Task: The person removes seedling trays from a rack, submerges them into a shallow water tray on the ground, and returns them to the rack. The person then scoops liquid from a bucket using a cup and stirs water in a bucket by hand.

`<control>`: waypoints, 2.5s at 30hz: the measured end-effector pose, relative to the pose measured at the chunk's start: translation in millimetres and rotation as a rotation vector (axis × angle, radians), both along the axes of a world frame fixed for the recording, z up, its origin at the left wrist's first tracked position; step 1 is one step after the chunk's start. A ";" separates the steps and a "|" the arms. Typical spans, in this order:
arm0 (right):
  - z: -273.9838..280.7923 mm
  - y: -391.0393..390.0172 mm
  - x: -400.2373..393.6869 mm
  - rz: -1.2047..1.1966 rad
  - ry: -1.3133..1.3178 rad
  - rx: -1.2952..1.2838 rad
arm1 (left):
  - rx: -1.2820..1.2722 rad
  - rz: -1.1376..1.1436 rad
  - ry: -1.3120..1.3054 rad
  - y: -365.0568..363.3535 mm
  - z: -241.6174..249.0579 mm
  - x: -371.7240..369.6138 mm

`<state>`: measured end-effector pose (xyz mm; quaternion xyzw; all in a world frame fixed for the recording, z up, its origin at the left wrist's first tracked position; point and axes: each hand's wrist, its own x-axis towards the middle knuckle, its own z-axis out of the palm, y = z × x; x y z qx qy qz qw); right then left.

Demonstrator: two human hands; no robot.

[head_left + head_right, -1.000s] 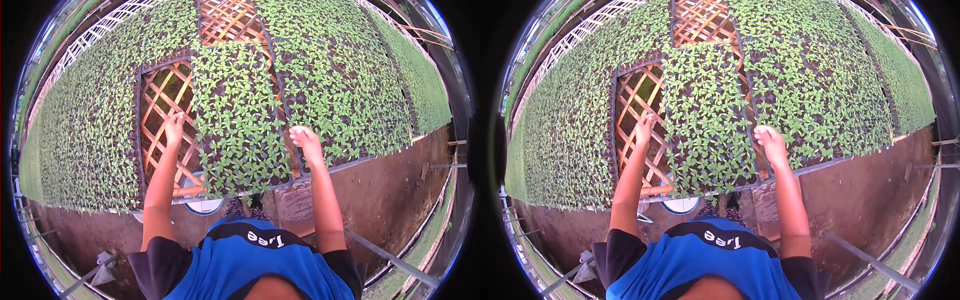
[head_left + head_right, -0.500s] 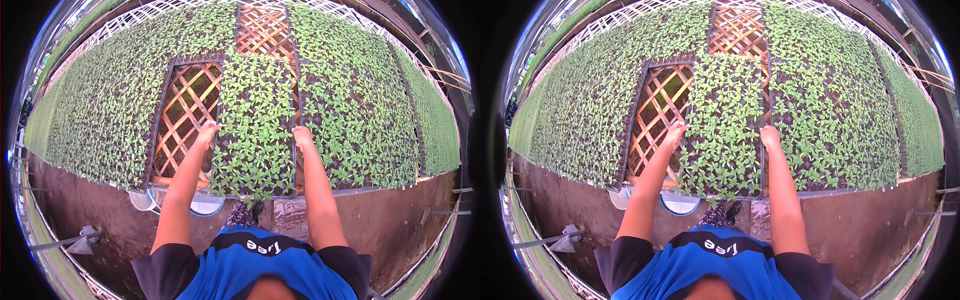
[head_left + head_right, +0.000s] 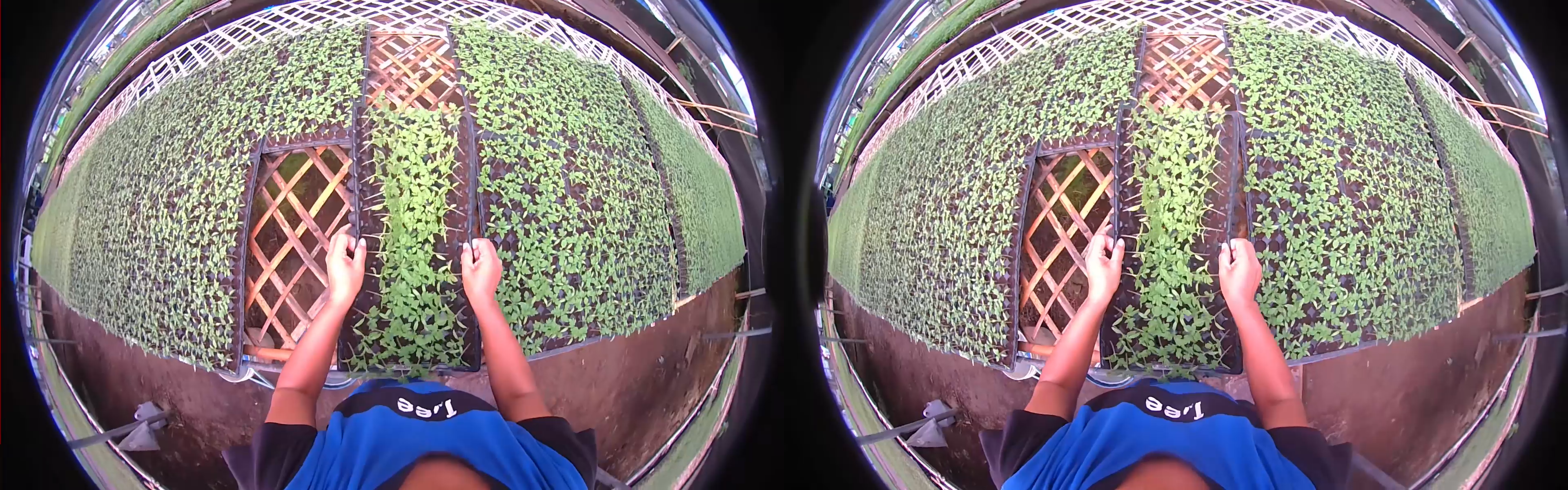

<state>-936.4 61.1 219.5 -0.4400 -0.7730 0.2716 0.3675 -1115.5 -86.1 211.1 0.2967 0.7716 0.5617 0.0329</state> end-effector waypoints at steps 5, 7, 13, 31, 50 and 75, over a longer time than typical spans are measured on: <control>31.0 72.9 -56.2 -0.016 -0.017 0.033 | 0.086 -0.050 0.012 67.7 12.8 -64.8; 37.5 116.7 -91.6 -0.020 -0.004 0.041 | 0.166 -0.054 0.089 111.0 14.8 -104.8; 44.2 259.3 -221.7 -0.068 -0.149 0.116 | 0.034 -0.023 0.219 259.6 32.5 -231.1; -40.3 445.0 -368.6 -0.185 -0.549 0.154 | -0.252 0.066 0.138 449.0 -43.2 -396.8; -21.7 104.5 -339.9 0.993 -0.084 -1.451 | -0.192 0.116 0.490 75.6 88.4 -243.4; -22.9 -100.2 -412.6 -0.213 0.537 -1.094 | -0.012 0.429 -0.172 -198.4 52.4 52.9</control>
